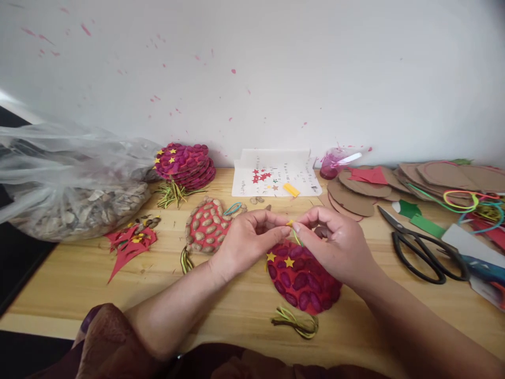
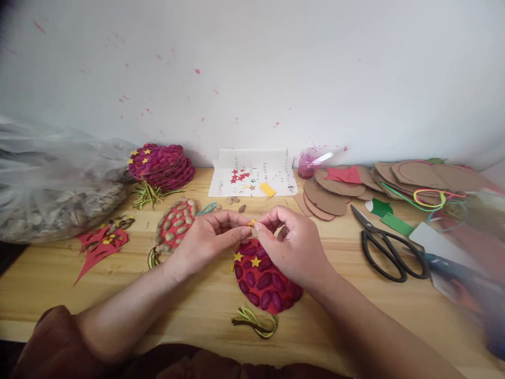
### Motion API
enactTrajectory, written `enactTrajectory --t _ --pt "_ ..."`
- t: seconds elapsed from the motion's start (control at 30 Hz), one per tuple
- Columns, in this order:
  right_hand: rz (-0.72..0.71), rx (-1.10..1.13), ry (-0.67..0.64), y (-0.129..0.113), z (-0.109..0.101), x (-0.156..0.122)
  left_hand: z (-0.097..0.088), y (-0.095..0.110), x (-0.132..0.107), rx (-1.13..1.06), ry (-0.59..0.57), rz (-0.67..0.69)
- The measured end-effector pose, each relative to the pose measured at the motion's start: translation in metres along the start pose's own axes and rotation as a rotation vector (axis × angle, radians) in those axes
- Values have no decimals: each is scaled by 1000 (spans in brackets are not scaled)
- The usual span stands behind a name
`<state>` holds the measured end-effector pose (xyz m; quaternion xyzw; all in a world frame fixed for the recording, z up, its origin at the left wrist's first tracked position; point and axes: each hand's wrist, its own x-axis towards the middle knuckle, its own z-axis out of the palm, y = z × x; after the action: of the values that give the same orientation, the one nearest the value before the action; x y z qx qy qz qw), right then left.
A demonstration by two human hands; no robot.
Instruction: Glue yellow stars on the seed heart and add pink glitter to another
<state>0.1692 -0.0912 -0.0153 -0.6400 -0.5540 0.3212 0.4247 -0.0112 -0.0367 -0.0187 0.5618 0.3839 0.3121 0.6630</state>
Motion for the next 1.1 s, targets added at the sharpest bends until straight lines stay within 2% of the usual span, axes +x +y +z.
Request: enactTrajectory --t 0.1,0.2,0.5,0.67,0.77,0.9,1.1 --pt "-83 -112 71 -3 2 -5 2 -3 1 42 42 45" --pt "-112 -141 78 -3 3 -6 2 -5 3 68 76 68" --pt "117 283 -174 2 -13 10 -4 2 7 -6 5 -1" --pt "143 329 -264 -1 -9 9 -4 -1 6 2 -35 2" --pt "201 400 -297 1 -8 8 -5 -2 5 -27 -108 5" --pt "286 506 -411 7 -10 10 -7 -3 5 -95 -208 5" --pt "303 591 -431 7 -11 11 -8 -6 8 -176 -258 -14"
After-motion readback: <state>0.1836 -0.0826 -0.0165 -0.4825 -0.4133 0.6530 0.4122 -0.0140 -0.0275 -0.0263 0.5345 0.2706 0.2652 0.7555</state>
